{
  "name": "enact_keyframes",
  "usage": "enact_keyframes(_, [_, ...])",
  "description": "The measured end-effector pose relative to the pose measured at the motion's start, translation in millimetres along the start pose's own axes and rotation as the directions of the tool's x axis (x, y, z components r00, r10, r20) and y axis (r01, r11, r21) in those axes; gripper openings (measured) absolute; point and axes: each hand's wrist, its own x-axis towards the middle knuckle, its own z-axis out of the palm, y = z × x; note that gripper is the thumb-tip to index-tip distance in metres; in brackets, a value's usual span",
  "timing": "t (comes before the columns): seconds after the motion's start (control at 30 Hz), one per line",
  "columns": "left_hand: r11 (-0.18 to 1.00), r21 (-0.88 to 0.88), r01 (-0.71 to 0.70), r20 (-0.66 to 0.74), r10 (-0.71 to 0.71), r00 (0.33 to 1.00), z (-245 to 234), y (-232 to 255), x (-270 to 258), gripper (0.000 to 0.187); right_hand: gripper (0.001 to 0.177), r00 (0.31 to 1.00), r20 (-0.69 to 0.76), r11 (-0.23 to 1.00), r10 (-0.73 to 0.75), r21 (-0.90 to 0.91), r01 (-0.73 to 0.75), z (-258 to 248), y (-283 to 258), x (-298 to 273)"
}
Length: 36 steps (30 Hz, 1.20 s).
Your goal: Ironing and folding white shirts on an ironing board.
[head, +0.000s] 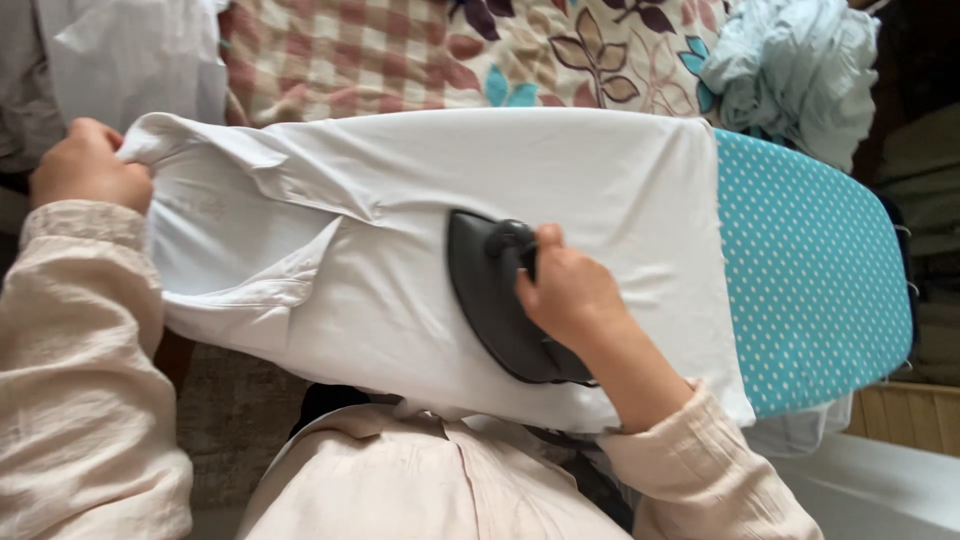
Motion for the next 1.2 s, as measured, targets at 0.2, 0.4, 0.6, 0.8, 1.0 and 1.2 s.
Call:
enact_keyframes(0.2, [0.999,0.018,-0.045,-0.035,0.046,0.998,36,-35,27,0.028,0.059,0.905,-0.17,0.911,0.39,-0.072,-0.406,7,195,-27])
enact_keyframes(0.4, [0.936,0.33,-0.12,-0.145,0.176,0.974,-18,69,-30,0.043,0.051,0.873,-0.046,0.822,0.486,0.363,-0.439,-17,224,-45])
enact_keyframes(0.6, [0.961,0.047,-0.274,0.192,0.261,0.946,-25,192,-108,0.047,0.056,0.979,-0.008,0.879,0.205,0.441,-0.181,-14,130,-29])
enact_keyframes(0.8, [0.936,0.011,-0.351,0.082,0.349,0.934,11,187,-118,0.051,0.052,0.997,0.066,0.845,0.043,0.53,-0.072,-8,15,2])
enact_keyframes(1.0, [0.966,-0.047,-0.255,0.205,0.26,0.944,-10,191,-117,0.052,0.052,0.99,-0.1,0.831,-0.095,0.539,0.135,33,-47,45])
enact_keyframes(1.2, [0.96,-0.044,-0.277,0.226,0.28,0.933,9,180,-101,0.04,0.054,0.999,-0.054,0.958,-0.002,0.287,0.017,7,-45,22])
